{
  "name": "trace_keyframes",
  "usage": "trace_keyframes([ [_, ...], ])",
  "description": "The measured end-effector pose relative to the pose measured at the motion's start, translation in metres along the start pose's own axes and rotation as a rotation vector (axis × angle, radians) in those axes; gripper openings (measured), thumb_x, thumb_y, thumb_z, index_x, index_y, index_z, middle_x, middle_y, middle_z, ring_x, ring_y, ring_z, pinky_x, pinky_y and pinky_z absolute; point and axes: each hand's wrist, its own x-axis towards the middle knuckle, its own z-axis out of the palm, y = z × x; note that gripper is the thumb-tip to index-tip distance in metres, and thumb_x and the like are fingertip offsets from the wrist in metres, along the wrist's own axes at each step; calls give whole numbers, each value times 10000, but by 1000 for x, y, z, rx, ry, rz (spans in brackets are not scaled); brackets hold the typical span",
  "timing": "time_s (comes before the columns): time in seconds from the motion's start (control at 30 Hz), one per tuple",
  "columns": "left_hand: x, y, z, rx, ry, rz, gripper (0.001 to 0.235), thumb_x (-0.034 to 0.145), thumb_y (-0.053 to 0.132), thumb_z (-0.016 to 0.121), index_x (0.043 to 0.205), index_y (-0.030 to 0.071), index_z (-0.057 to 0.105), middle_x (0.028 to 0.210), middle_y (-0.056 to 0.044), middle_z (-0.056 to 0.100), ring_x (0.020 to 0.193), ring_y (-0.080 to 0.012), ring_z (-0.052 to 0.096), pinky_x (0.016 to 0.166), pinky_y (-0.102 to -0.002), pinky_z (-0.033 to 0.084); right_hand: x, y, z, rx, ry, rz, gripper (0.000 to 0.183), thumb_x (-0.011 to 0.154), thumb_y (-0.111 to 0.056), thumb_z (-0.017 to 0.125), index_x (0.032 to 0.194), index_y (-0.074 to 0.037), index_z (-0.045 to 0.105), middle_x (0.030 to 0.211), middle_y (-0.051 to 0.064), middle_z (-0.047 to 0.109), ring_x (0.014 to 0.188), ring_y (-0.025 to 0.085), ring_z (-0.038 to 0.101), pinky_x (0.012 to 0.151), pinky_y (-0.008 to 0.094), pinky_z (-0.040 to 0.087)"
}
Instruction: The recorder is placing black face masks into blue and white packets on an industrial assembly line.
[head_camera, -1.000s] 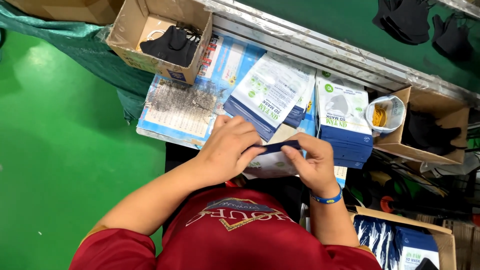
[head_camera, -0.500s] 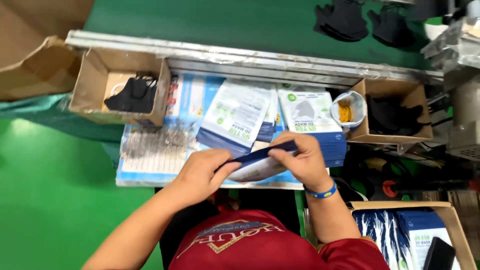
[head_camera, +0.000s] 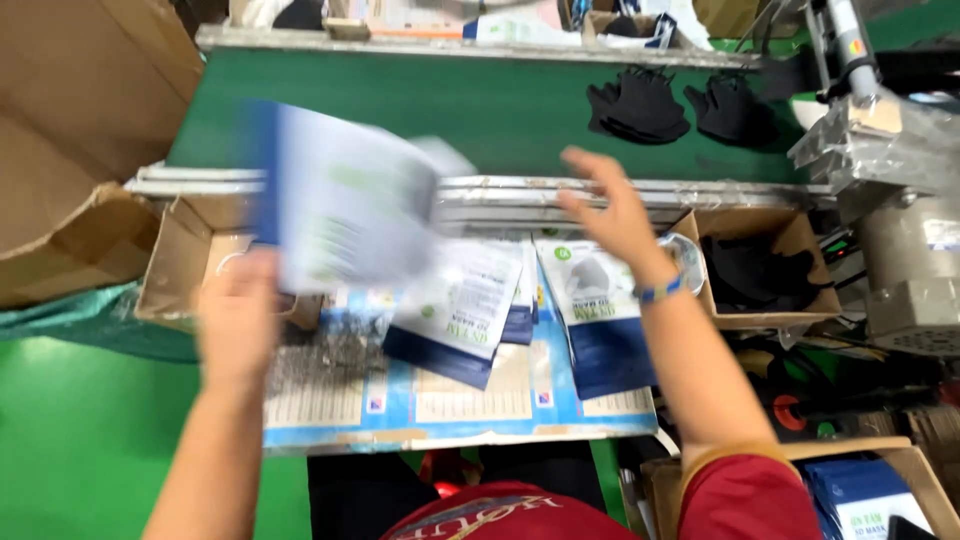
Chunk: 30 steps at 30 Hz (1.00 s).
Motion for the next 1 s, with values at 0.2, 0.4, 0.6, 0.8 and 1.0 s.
trace_keyframes([
  [0.2, 17, -45, -15, -145, 170, -231, 243, 1088, 254, 580, 1153, 48, 691, 870, -20, 679, 725, -92, 590, 671, -259, 482, 89, 252, -56, -472, 324, 314, 793, 910, -493, 794, 1472, -9, 514, 1403, 282, 573, 1298, 426, 558, 1087, 483, 467],
  [0.4, 61, -62, 71, 404, -127, 120, 395, 955, 301, 672, 1234, 21, 679, 1120, -143, 694, 1013, -279, 665, 869, -364, 529, 114, 212, 35, -861, 108, 265, 723, 892, -577, 690, 1324, -3, 600, 1318, 283, 590, 1241, 466, 531, 989, 600, 436],
  [0.6, 181, -77, 153, 972, -63, 54, 742, 887, 662, 594, 1077, -39, 747, 1203, -227, 623, 1168, -403, 550, 976, -496, 432, 91, 79, 165, -576, -8, 21, 515, 963, -502, 622, 1291, -112, 690, 1299, 148, 636, 1226, 359, 555, 1028, 493, 430],
  [0.8, 263, -163, 225, 217, -111, -411, 862, 992, 749, 375, 1152, -12, 746, 1248, -294, 692, 1221, -407, 619, 1072, -462, 448, 85, 74, 166, -524, -19, -12, 482, 932, -391, 599, 1348, -162, 677, 1362, 115, 600, 1292, 332, 508, 1082, 472, 376],
  [1.0, 228, -144, 203, 181, -114, -184, 716, 743, 377, 824, 1272, -58, 616, 1218, -236, 701, 1143, -334, 689, 974, -402, 532, 94, 126, 166, -177, -96, 57, 429, 943, -309, 669, 1327, -121, 694, 1347, 101, 601, 1255, 274, 560, 1084, 410, 429],
])
